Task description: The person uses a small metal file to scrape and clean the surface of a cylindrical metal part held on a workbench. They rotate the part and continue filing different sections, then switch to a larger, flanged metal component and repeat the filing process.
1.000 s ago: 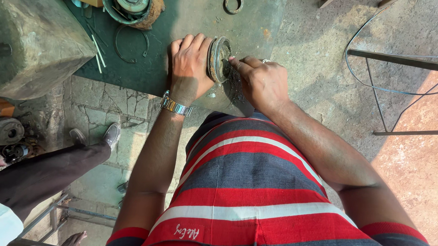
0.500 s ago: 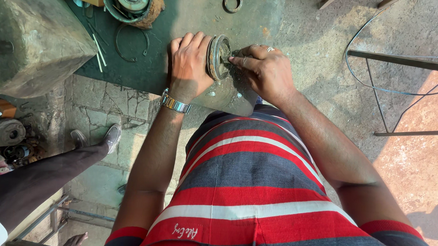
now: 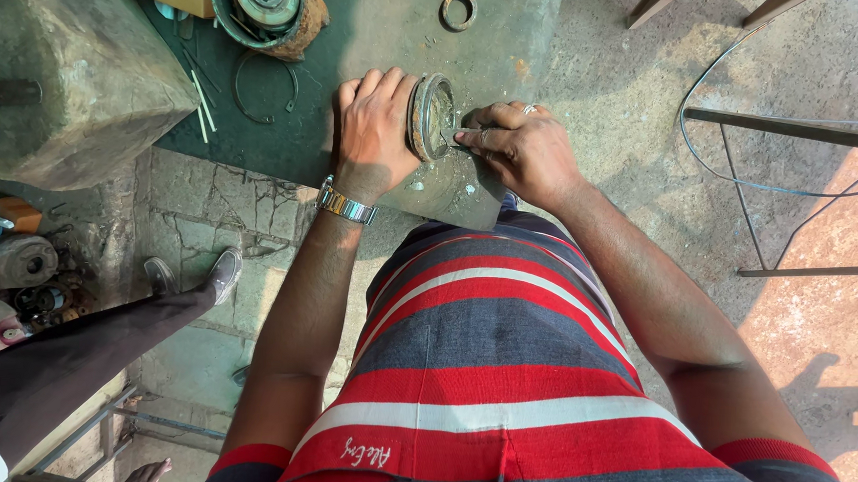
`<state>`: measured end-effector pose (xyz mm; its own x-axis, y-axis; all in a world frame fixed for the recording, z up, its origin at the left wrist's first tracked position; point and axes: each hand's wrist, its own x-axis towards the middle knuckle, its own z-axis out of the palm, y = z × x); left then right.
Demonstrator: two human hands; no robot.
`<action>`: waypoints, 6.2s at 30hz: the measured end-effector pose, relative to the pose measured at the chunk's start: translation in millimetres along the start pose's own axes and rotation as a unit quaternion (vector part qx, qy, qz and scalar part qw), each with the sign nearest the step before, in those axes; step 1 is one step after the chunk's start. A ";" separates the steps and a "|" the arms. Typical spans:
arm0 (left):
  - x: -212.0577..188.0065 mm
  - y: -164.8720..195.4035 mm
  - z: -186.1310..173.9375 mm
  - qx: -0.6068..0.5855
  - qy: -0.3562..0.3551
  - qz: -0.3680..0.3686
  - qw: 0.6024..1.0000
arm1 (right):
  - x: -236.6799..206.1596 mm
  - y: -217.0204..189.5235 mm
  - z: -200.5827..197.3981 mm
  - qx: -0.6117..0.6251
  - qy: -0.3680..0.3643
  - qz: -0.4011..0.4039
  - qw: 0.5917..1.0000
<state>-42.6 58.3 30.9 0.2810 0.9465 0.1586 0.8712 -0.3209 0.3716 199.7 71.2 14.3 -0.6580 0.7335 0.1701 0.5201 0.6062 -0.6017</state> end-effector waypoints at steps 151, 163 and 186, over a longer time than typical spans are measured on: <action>-26.2 3.8 -1.6 -0.020 -0.013 -0.001 1.000 | -11.7 -33.4 -7.9 0.120 -0.002 0.174 0.977; -28.1 18.7 14.8 -0.008 0.048 -0.088 0.995 | -14.0 -41.2 -5.9 0.141 -0.008 0.156 0.978; -34.0 9.0 17.7 0.029 0.032 -0.046 0.998 | 15.4 -37.0 -10.7 0.121 -0.026 0.227 0.966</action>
<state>-37.2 23.8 12.7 0.1739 0.9672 0.1853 0.9142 -0.2285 0.3346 176.2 63.3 47.5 -0.4215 0.8869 -0.1890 0.6225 0.1315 -0.7715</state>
